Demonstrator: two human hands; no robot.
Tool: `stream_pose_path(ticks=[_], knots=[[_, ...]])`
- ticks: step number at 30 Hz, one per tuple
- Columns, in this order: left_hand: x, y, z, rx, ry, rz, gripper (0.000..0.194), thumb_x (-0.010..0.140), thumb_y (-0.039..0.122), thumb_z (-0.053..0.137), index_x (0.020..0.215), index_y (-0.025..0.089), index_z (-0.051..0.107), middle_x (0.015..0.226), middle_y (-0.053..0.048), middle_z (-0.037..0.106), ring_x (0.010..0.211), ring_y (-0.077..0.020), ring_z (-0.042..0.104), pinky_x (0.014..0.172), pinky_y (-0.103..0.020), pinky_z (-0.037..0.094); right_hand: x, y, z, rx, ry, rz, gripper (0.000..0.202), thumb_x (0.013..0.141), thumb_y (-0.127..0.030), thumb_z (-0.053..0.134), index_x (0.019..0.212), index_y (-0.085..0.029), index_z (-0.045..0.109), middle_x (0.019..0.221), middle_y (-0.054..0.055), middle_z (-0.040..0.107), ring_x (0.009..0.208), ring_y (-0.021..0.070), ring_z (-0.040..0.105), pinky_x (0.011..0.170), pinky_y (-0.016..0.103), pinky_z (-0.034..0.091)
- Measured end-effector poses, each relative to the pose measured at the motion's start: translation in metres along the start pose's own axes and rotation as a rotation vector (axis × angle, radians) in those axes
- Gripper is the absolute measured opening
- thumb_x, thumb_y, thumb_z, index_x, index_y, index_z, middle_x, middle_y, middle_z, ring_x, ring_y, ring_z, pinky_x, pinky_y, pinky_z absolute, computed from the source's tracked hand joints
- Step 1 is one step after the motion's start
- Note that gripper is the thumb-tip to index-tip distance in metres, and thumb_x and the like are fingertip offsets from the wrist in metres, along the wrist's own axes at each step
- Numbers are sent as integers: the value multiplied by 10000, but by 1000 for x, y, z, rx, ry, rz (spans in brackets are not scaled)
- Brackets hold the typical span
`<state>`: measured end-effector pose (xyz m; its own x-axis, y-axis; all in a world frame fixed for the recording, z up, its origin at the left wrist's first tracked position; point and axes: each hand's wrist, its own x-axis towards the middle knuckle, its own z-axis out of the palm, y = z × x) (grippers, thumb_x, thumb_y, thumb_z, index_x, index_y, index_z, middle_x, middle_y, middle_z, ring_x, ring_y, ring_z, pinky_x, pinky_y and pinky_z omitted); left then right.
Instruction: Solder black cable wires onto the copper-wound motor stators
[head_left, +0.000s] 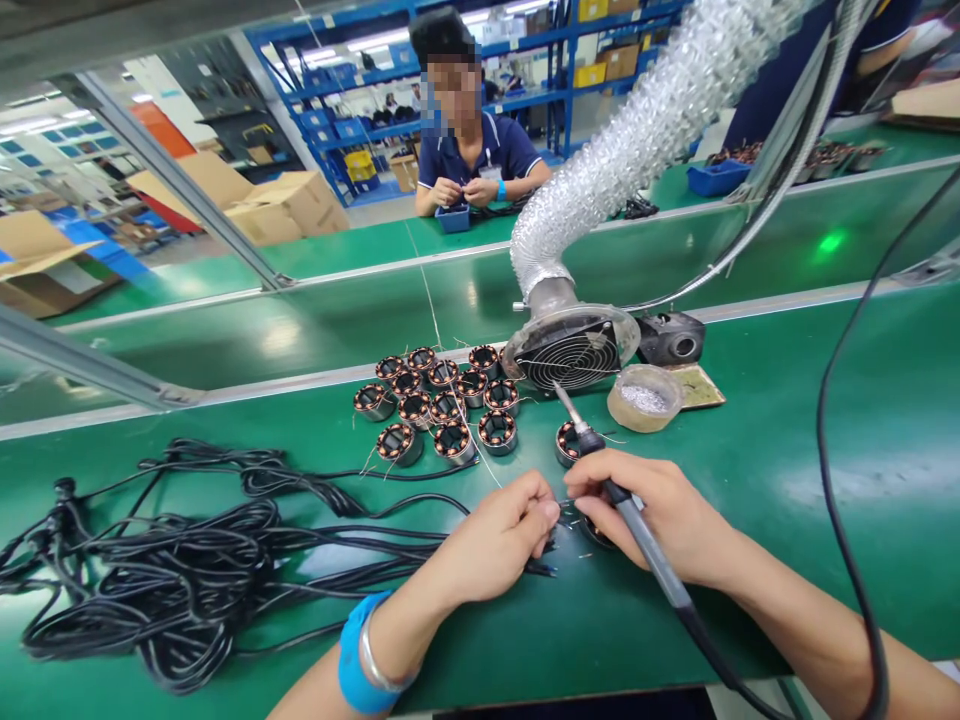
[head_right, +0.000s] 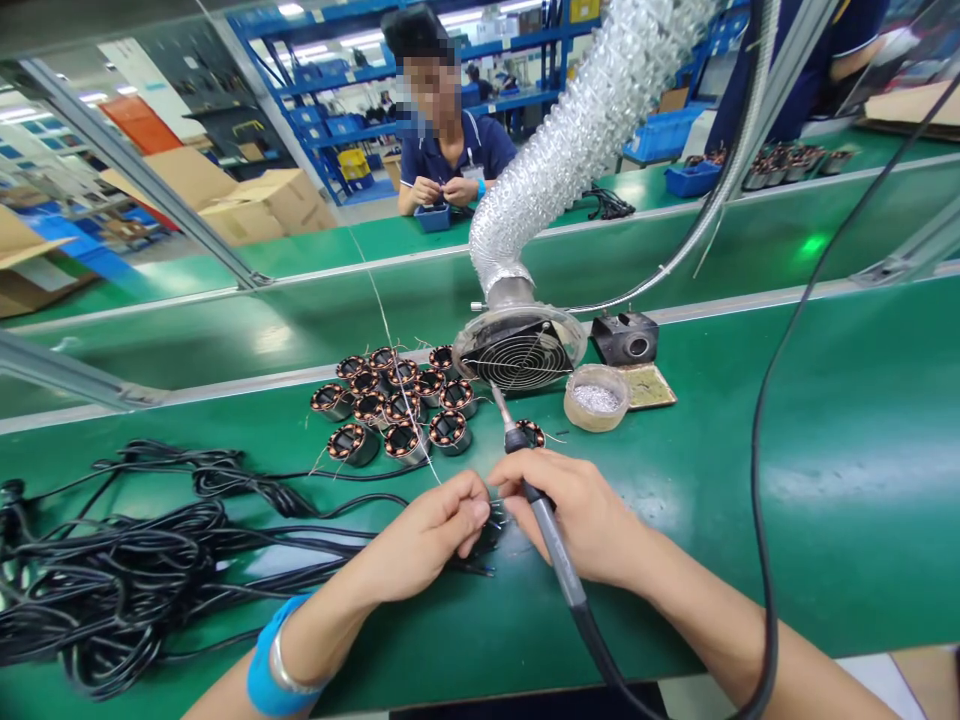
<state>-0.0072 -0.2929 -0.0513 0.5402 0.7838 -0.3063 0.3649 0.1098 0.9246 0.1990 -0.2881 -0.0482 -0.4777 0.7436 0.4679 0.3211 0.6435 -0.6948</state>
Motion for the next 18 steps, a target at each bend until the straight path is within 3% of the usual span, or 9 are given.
stream_pose_path(ticks=[7, 14, 18], knots=[[1, 1, 4, -82, 13, 4, 262, 980, 397, 431, 823, 189, 460, 648, 46, 474, 614, -107, 412, 610, -242, 340, -1, 5, 4, -44, 30, -99, 196, 885, -53, 549, 996, -205, 605, 808, 6, 656, 717, 128, 559, 650, 244, 482], [7, 6, 3, -468, -74, -103, 326, 837, 477, 605, 782, 202, 439, 543, 111, 291, 469, -70, 170, 444, -226, 135, 0, 2, 7, -54, 143, -116, 191, 871, -38, 574, 981, -193, 599, 765, -1, 647, 680, 122, 556, 624, 239, 488], [16, 15, 5, -469, -15, -190, 286, 788, 424, 604, 735, 209, 423, 516, 124, 236, 442, -62, 104, 426, -229, 77, -1, 7, 8, -130, 233, -196, 199, 874, -38, 574, 989, -194, 617, 773, 20, 680, 701, 152, 596, 654, 285, 530]])
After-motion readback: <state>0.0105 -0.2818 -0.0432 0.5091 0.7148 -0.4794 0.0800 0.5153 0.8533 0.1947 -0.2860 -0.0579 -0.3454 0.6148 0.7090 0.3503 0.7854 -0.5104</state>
